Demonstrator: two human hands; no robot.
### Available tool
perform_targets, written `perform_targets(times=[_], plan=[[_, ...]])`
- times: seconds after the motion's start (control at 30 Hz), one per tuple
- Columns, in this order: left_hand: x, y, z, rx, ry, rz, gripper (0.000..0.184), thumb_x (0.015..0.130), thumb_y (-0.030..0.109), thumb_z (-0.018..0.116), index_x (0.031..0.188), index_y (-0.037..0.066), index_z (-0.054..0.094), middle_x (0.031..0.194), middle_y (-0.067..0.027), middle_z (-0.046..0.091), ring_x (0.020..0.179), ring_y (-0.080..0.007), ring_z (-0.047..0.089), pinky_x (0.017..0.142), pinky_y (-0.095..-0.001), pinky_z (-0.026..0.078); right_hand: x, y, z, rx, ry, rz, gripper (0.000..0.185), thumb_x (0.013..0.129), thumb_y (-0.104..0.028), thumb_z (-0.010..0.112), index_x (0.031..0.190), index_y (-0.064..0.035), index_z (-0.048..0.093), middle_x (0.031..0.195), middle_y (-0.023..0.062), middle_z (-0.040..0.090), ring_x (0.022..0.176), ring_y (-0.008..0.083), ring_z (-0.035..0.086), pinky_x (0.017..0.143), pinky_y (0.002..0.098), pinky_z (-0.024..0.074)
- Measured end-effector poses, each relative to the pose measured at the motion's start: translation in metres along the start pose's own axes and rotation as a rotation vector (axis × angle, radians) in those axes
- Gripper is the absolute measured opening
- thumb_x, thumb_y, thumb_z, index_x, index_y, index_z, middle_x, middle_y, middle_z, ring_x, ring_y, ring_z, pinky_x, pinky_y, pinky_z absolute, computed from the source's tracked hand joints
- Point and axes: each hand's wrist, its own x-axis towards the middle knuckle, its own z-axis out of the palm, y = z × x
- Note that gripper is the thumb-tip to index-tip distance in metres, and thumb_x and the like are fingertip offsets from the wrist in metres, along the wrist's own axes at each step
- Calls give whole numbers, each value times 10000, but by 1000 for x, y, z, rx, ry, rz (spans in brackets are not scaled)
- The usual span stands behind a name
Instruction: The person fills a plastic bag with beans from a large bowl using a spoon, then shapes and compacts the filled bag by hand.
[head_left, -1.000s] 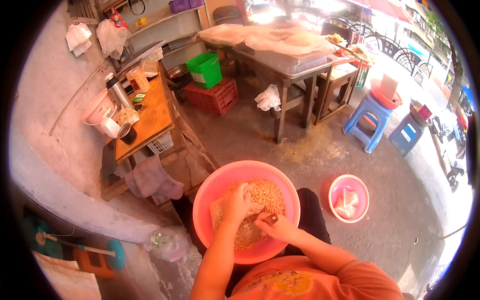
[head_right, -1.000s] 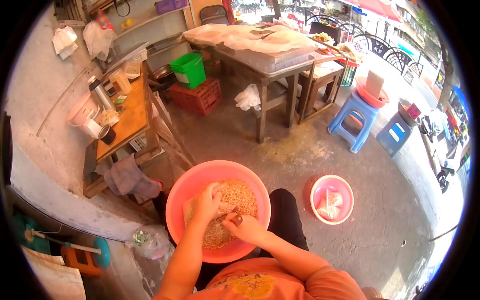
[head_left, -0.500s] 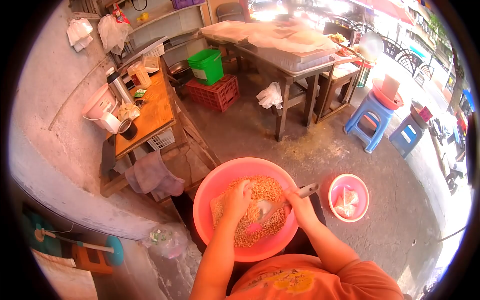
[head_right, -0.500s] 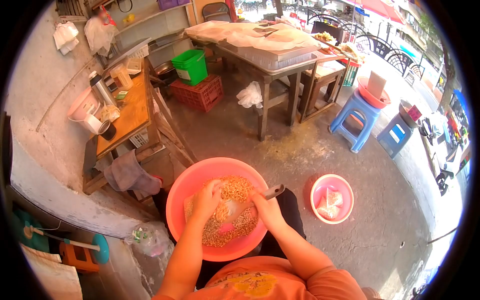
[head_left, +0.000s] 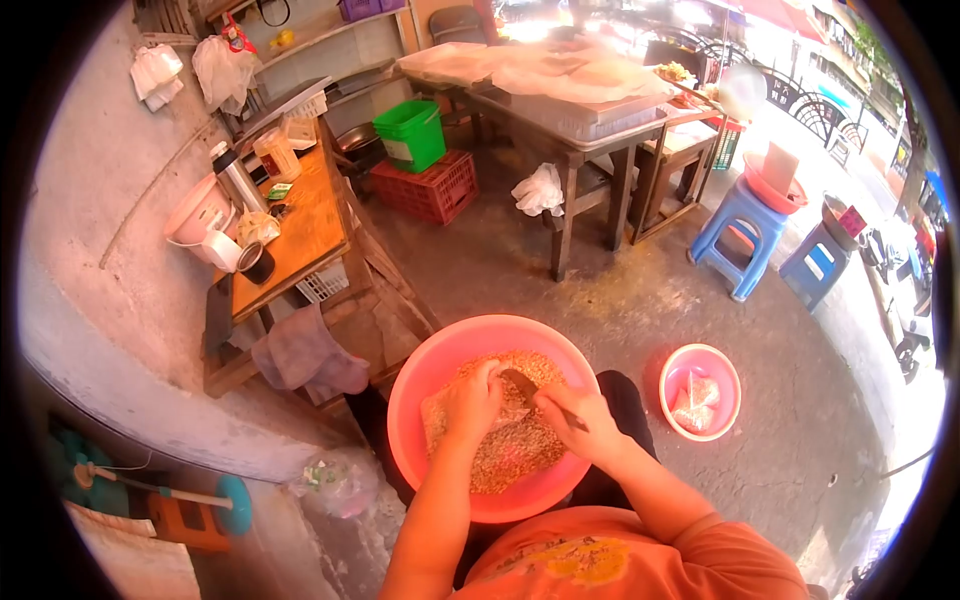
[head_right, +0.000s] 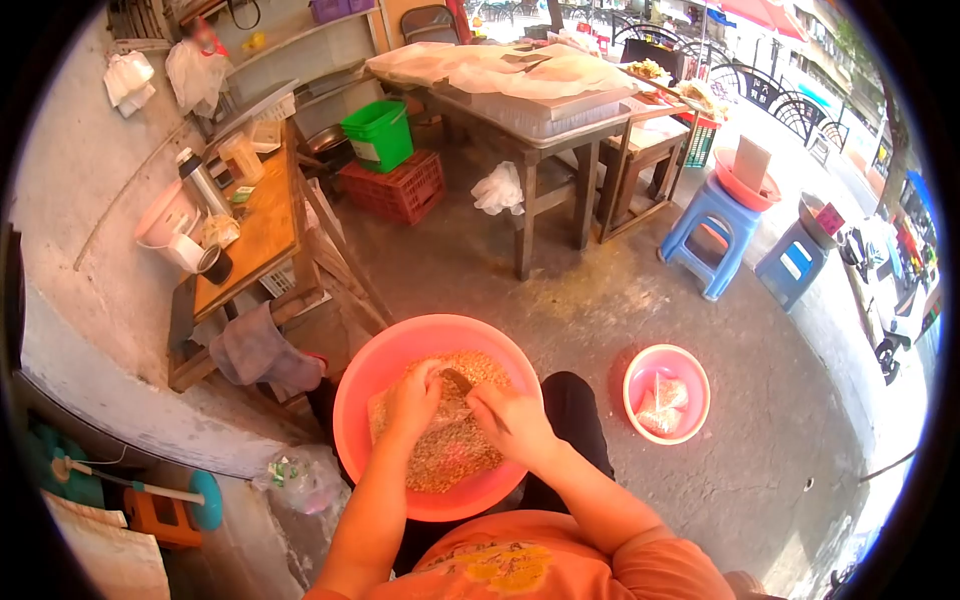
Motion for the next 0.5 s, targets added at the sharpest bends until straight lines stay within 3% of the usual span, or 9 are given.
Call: perform_targets(times=[0.07,0.1,0.2,0.33,0.37,0.5], plan=[[1,2,-2,-6,-6,-10,273,860,182,573,1122,142,640,911,-141,694,847,-351,660,755,-459,509,-1,-1,-10,-32,63,108,107,911,14,552,817,4,602,634,113,554,585,171,589,537,318,440],[1,1,-1,-4,-11,-21,272,858,182,576,1119,140,640,912,-143,694,850,-352,660,755,-460,509,0,-4,-11,139,152,160,205,908,-111,556,726,-27,599,557,134,523,536,268,568,548,367,446],[2,-2,2,-17,-27,-46,269,854,181,583,1113,136,641,918,-148,693,865,-352,659,759,-464,509,-3,2,-23,209,37,238,281,945,-181,500,739,-23,606,598,135,543,554,240,572,564,358,451],[3,-2,2,-56,-31,-41,276,853,181,585,1119,130,638,940,-153,693,903,-347,659,786,-461,508,-12,3,-8,55,-179,329,352,962,-298,504,793,-28,653,759,164,643,732,264,656,675,371,493],[3,-2,2,-63,-30,-39,278,853,181,585,1121,129,638,945,-154,694,912,-345,660,794,-458,508,-12,12,-1,-47,-382,298,367,960,-368,521,912,-44,687,800,150,677,783,260,676,725,362,509],[0,-4,1,-92,-25,-20,292,854,178,580,1137,133,636,956,-142,700,910,-339,666,804,-444,509,-27,6,39,353,-565,454,384,963,-401,533,1066,-55,664,768,113,679,756,215,673,729,333,514]])
